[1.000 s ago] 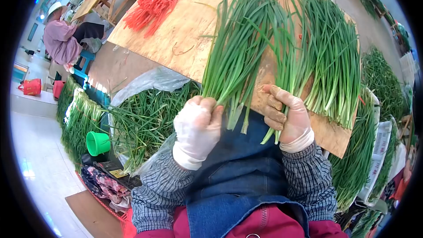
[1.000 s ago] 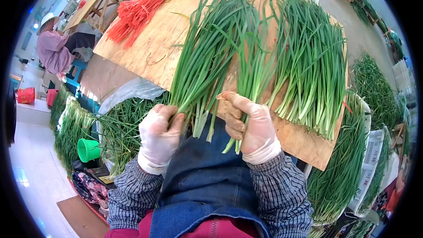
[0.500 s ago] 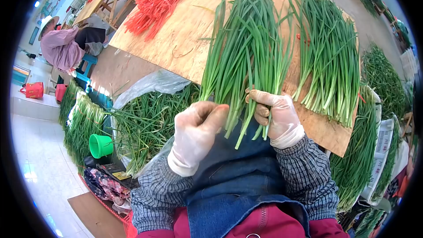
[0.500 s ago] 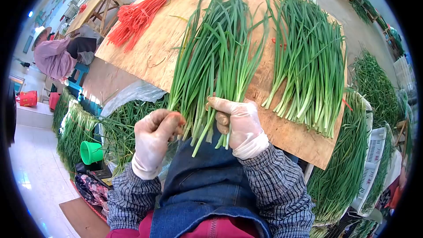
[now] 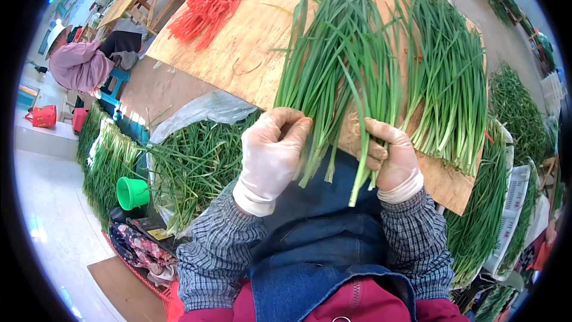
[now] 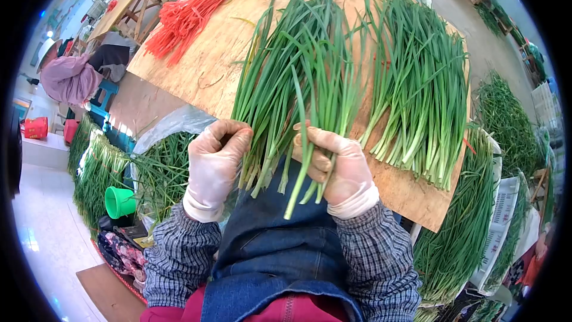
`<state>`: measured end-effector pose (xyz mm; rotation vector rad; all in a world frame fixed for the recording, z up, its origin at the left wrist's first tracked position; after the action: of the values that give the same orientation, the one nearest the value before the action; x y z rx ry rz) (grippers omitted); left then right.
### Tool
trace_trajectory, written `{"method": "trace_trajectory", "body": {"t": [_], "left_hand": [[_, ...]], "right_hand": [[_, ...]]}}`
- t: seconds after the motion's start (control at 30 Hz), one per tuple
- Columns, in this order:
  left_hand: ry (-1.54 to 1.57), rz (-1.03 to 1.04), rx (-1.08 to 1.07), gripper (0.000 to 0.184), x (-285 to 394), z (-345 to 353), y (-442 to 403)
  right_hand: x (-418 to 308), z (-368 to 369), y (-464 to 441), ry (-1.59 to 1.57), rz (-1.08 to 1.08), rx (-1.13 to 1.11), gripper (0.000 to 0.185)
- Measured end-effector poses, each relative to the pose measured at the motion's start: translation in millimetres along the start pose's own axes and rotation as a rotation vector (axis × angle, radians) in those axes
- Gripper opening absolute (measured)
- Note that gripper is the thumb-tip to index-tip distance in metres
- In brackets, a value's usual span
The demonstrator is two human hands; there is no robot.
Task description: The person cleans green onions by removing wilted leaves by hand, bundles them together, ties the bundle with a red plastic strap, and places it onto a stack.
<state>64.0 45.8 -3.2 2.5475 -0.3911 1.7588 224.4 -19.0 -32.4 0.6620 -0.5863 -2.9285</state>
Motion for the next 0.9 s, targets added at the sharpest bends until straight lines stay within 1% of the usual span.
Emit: {"method": "trace_trajectory", "body": {"t": [0.03, 0.1, 0.13, 0.17, 0.2, 0.27, 0.3, 0.4, 0.5, 0.53, 0.6, 0.67, 0.7, 0.73, 0.77, 0.8, 0.83, 0.87, 0.9], "left_hand": [[-0.161, 0.126, 0.003, 0.021, 5.2, 1.3, -0.1], [-0.483, 0.382, 0.005, 0.023, 25.5, 10.5, 2.1], [-0.652, 0.261, -0.100, 0.023, 27.5, 18.8, 1.0], [-0.708, 0.262, -0.124, 0.024, 23.4, 26.9, 0.7], [-0.764, 0.263, -0.148, 0.025, 17.1, 33.7, -0.4], [-0.771, 0.294, -0.150, 0.027, 16.0, 36.8, -0.4], [-0.791, 0.306, -0.150, 0.026, 18.6, 36.1, 0.4], [-0.873, 0.362, -0.173, 0.023, 26.2, 39.0, 10.3], [-0.937, 0.389, -0.204, 0.019, 21.4, 43.8, 12.1], [-0.952, 0.394, -0.213, 0.017, 18.5, 45.7, 10.8], [-0.796, 0.402, -0.215, 0.011, 16.7, 38.9, 4.2], [-0.544, 0.345, -0.219, 0.012, 13.4, 28.3, -4.1], [-0.379, 0.206, -0.231, 0.012, 1.2, 22.7, -9.0], [-0.213, 0.011, -0.307, 0.012, 8.2, 9.4, -10.3], [-0.179, -0.069, -0.260, 0.014, 19.9, -13.4, -9.0], [-0.085, -0.232, -0.120, 0.013, 27.0, -42.0, -3.2], [-0.047, -0.233, 0.054, 0.010, 31.9, -73.3, 2.1], [-0.043, -0.148, 0.145, 0.008, 33.9, -105.6, 5.7], [-0.102, -0.136, 0.247, 0.009, 22.0, -141.6, 9.4]], "right_hand": [[-1.2, -5.3, 2.3, -0.026, -0.008, 0.069, 0.016], [-2.5, -9.8, 2.2, -0.021, -0.021, 0.124, 0.016], [-3.3, -11.7, 2.3, -0.018, -0.028, 0.152, 0.015], [-3.6, -11.5, 2.7, -0.015, -0.030, 0.161, 0.015], [-3.8, -10.6, 3.3, -0.012, -0.033, 0.170, 0.015], [-4.6, -10.7, 5.3, -0.009, -0.039, 0.191, 0.015], [-5.0, -12.9, 0.5, -0.078, -0.029, 0.075, 0.016], [-7.9, -18.2, 0.6, -0.080, -0.058, 0.018, 0.017], [-5.9, -12.7, 6.2, -0.126, -0.048, 0.110, 0.017], [-6.4, -9.9, 8.1, -0.108, -0.026, 0.097, 0.017], [-7.8, -6.1, 11.1, -0.073, 0.014, 0.071, 0.017], [-9.2, -10.3, 12.0, -0.090, -0.008, 0.103, 0.016], [-10.0, -13.4, 12.2, -0.088, -0.007, 0.114, 0.016], [-10.8, -17.1, 12.2, -0.085, -0.006, 0.126, 0.016], [-9.9, -19.4, 10.8, -0.113, 0.018, 0.093, 0.016], [-9.5, -22.5, 8.9, -0.140, 0.041, 0.061, 0.016], [-8.9, -23.8, 7.7, -0.167, 0.065, 0.029, 0.016], [-8.5, -23.4, 7.5, -0.174, 0.068, 0.016, 0.016], [-7.6, -21.8, 6.8, -0.183, 0.070, 0.000, 0.017]]}}
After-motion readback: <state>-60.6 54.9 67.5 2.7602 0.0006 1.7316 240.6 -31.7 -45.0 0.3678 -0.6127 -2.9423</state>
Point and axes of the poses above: each hand's wrist, its own y-axis away from the middle knuckle, its own z-axis out of the palm, x = y × z, the point moved 6 cm from there along -y, towards the middle knuckle, and after that the axes turned 7 degrees about -y, right-handed, at the moved point
